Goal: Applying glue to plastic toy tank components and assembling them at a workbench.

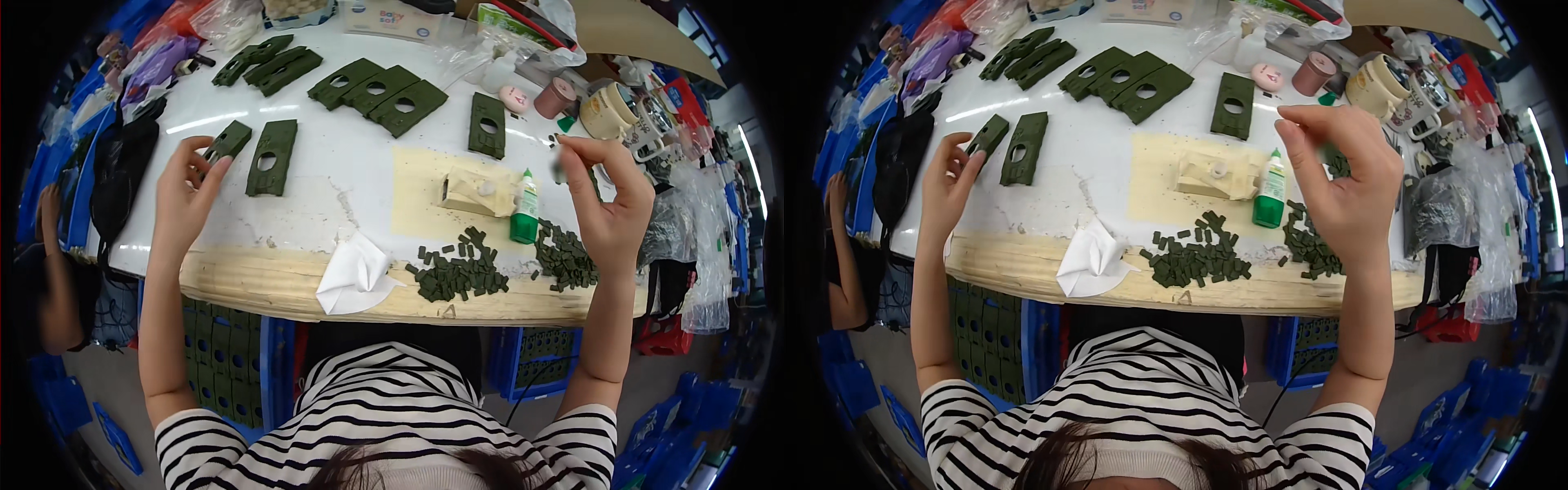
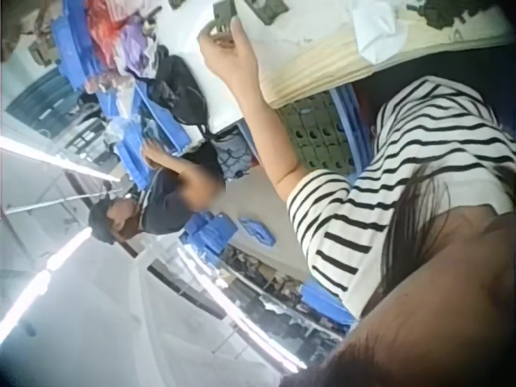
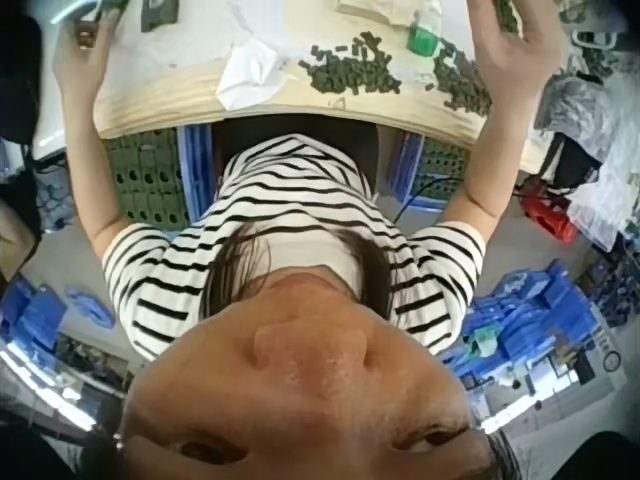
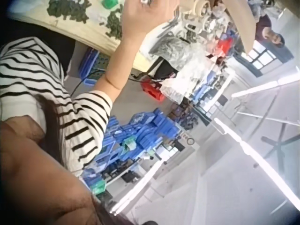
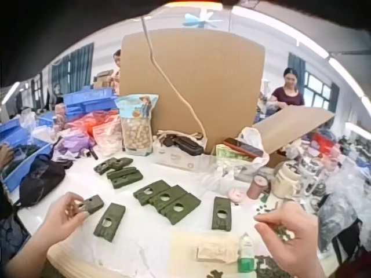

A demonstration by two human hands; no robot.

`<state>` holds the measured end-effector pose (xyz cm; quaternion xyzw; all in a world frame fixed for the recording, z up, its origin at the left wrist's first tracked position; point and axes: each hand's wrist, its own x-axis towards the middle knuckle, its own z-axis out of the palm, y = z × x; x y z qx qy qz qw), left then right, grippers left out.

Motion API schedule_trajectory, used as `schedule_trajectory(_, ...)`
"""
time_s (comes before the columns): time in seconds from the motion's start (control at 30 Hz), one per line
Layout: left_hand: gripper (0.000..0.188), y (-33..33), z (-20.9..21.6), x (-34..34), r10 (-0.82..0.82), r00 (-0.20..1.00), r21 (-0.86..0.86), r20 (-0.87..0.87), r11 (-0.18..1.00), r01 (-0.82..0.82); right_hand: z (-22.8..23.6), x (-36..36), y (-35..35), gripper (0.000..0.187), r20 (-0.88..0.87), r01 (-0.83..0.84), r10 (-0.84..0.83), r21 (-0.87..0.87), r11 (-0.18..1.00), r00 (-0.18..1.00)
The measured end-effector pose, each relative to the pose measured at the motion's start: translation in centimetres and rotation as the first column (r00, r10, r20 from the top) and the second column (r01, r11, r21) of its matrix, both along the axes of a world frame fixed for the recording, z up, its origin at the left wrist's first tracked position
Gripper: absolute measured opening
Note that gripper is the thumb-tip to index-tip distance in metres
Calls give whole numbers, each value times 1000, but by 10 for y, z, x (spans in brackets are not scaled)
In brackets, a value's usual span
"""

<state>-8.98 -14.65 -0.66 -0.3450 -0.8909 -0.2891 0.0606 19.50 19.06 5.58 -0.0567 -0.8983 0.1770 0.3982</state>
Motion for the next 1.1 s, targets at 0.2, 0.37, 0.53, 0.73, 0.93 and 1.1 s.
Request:
schedule_trajectory(0.2, 60, -32, -32, -27, 90, 996, 24, -26, 996, -90, -19, 16, 69, 12, 371, 148, -83, -149, 978, 925)
schedule_trajectory(0.37, 50, -29, -26, -28, 114, 993, 78, -3, 990, -114, -47, 7, 105, 15, 568, 294, -181, -112, 949, 803)
schedule_trajectory(0.53, 41, -5, 8, -4, -101, 994, 400, 33, 913, 79, -63, -15, 139, 17, 588, 420, -315, -46, 906, 745)
schedule_trajectory(0.73, 55, 45, 37, 49, -435, 884, 376, 168, 858, 351, -73, -31, 165, 15, 631, 374, -211, -136, 917, 746)
schedule_trajectory(0.93, 59, 83, 31, 66, -601, 740, 478, 301, 767, 429, -73, -38, 174, 13, 654, 335, -62, -301, 893, 754)
schedule_trajectory(1.1, 58, 114, 28, 69, -691, 688, 483, 220, 690, 539, -73, -35, 177, 13, 643, 338, -96, -265, 903, 760)
